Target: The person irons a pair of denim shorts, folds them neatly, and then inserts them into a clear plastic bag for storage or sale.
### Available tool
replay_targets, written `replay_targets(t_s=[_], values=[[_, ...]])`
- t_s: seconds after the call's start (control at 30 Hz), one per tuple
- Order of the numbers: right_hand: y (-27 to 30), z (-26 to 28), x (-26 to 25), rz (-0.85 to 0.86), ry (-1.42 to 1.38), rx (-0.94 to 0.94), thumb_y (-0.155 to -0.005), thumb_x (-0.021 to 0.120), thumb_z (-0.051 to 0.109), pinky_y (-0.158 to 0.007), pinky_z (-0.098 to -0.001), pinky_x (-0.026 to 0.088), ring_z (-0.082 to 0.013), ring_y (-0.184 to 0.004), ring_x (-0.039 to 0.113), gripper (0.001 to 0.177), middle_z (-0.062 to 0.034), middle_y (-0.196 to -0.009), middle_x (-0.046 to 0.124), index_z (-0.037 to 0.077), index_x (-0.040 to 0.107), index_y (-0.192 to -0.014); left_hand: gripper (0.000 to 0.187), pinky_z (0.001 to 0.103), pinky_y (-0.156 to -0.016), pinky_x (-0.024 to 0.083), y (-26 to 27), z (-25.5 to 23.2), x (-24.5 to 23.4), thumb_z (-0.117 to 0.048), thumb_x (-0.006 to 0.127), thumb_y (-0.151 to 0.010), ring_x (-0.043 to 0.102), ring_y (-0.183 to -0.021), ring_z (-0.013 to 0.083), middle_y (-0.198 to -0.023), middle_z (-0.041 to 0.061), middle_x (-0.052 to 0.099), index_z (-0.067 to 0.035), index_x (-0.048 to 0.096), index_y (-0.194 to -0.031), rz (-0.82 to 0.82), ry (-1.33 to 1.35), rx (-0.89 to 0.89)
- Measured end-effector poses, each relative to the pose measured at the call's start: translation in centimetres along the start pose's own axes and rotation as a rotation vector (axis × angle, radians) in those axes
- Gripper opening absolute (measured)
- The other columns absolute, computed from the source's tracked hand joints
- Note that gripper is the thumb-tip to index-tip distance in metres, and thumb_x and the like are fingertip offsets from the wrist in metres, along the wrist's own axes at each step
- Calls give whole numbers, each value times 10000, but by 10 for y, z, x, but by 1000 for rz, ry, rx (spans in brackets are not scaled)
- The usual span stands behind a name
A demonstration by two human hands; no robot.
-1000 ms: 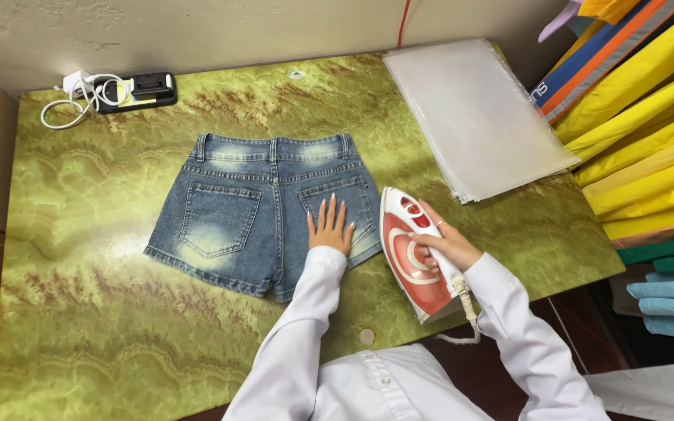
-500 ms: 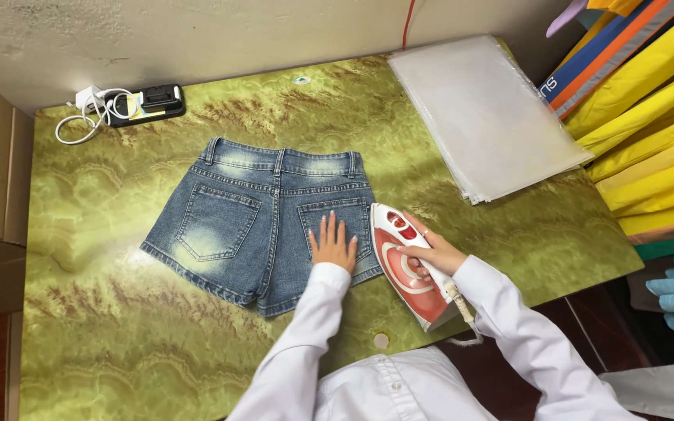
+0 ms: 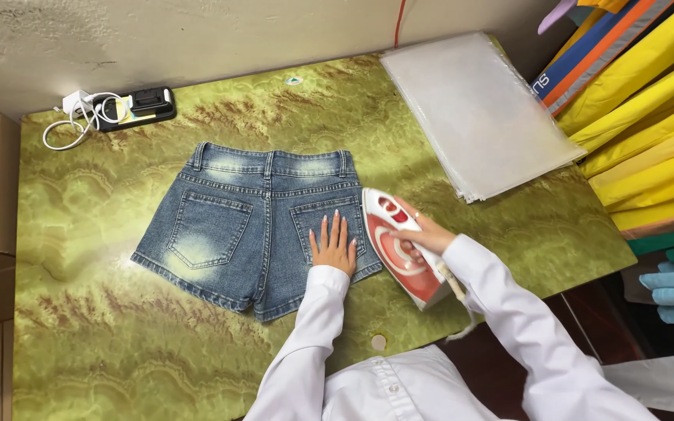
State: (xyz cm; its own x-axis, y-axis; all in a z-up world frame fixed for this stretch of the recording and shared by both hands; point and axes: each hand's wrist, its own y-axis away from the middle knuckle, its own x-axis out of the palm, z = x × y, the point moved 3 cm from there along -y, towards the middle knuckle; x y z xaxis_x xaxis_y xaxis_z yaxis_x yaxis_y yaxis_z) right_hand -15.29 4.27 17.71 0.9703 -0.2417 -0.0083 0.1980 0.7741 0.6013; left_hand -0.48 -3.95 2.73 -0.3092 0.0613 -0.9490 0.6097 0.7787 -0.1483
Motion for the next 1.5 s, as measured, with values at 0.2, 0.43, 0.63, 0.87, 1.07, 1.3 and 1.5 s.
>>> replay_targets(t_s=[0.2, 0.43, 0.63, 0.87, 1.07, 1.3, 1.5], values=[[32, 8, 5, 35, 71, 37, -737, 630, 66, -306, -295, 408, -177, -366, 461, 712, -125, -548, 453, 281, 311, -1336, 533, 523, -1047, -20, -1, 1, 2, -424, 136, -908, -11, -1335, 256, -1467, -16, 25, -191, 128, -1387, 59, -4, -6], [-15, 20, -1, 57, 121, 13, -732, 650, 98, -311, -286, 410, -169, -384, 479, 744, -124, -571, 481, 251, 275, -1356, 533, 529, -1045, -17, -3, 2, 4, -430, 143, -904, -15, -1337, 259, -1466, -30, 30, -200, 137, -1385, 71, -17, 0], [-21, 13, -4, 51, 127, -36, -727, 661, 93, -295, -289, 418, -179, -369, 491, 754, -129, -553, 490, 305, 283, -1344, 533, 534, -1042, -27, -7, 5, 7, -443, 135, -905, -23, -1337, 264, -1466, -29, 32, -209, 142, -1383, 79, 4, -10], [29, 7, -6, 81, 124, 70, -732, 650, 100, -309, -301, 420, -174, -371, 459, 736, -115, -547, 449, 306, 293, -1341, 538, 539, -1045, -6, -5, 7, 8, -430, 177, -883, 2, -1335, 265, -1460, -43, 55, -219, 165, -1377, 100, -26, 12], [49, 11, -2, 47, 60, 21, -744, 620, 89, -312, -310, 416, -183, -368, 463, 720, -118, -546, 437, 310, 288, -1343, 493, 528, -1045, 26, 21, 3, 3, -409, 216, -878, 114, -1308, 249, -1420, -46, 173, -231, 264, -1336, 68, -23, 54], [3, 0, 15, 98, -101, -148, -802, 570, 94, -327, -268, 405, -151, -381, 441, 698, -78, -571, 405, 307, 215, -1365, 430, 474, -1026, 204, -18, 38, 22, -303, 369, -873, 323, -1237, 204, -1356, 8, 307, -217, 350, -1294, -252, 58, -85], [-54, 0, 30, 12, -214, -142, -780, 636, 118, -339, -279, 411, -157, -395, 437, 757, -93, -589, 423, 305, 200, -1369, 463, 488, -1052, 97, -15, 37, 3, -303, 262, -908, 153, -1326, 210, -1450, 37, 168, -182, 256, -1355, -186, -16, -105]])
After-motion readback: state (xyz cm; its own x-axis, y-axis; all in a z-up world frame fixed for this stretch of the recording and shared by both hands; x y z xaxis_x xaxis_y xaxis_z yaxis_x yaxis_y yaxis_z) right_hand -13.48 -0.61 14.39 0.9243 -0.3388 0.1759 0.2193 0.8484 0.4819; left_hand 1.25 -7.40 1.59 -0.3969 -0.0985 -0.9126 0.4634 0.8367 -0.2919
